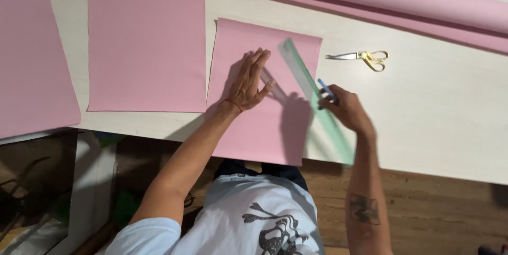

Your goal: Measuring, marking, and cutting pieces of pink leather from a roll on a workshop table.

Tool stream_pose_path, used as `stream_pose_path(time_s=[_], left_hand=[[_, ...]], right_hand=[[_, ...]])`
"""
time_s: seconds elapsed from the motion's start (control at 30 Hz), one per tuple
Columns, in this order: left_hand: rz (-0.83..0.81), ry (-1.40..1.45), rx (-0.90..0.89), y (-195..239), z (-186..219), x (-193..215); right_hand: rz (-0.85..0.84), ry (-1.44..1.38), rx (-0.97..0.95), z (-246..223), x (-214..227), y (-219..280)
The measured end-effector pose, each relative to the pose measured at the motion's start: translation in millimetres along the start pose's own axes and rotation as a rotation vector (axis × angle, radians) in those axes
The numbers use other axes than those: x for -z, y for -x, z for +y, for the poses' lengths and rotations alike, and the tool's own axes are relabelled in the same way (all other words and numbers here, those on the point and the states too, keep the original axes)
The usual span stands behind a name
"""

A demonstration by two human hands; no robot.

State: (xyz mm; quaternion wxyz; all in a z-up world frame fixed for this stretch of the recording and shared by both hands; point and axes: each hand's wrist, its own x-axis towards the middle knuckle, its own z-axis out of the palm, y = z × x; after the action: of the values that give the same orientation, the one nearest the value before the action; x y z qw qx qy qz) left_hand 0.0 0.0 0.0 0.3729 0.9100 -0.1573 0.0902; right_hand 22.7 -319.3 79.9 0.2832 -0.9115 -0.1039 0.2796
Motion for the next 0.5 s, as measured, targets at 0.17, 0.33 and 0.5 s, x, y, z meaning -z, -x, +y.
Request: stream_pose_path(time_s=[0.17, 0.33, 0.5], left_hand=[[0.041, 0.032, -0.112, -3, -1, 2], [0.010, -0.031, -0.119, -6, 5, 11], [-0.088, -0.094, -0.020, -12, 10, 14]], right_hand=[[0.202, -0.464, 0.011, -57, -82, -11], [0.389, -0.365, 0.103, -83, -123, -23], [0.626, 0.150, 0.235, -65, -135, -18]])
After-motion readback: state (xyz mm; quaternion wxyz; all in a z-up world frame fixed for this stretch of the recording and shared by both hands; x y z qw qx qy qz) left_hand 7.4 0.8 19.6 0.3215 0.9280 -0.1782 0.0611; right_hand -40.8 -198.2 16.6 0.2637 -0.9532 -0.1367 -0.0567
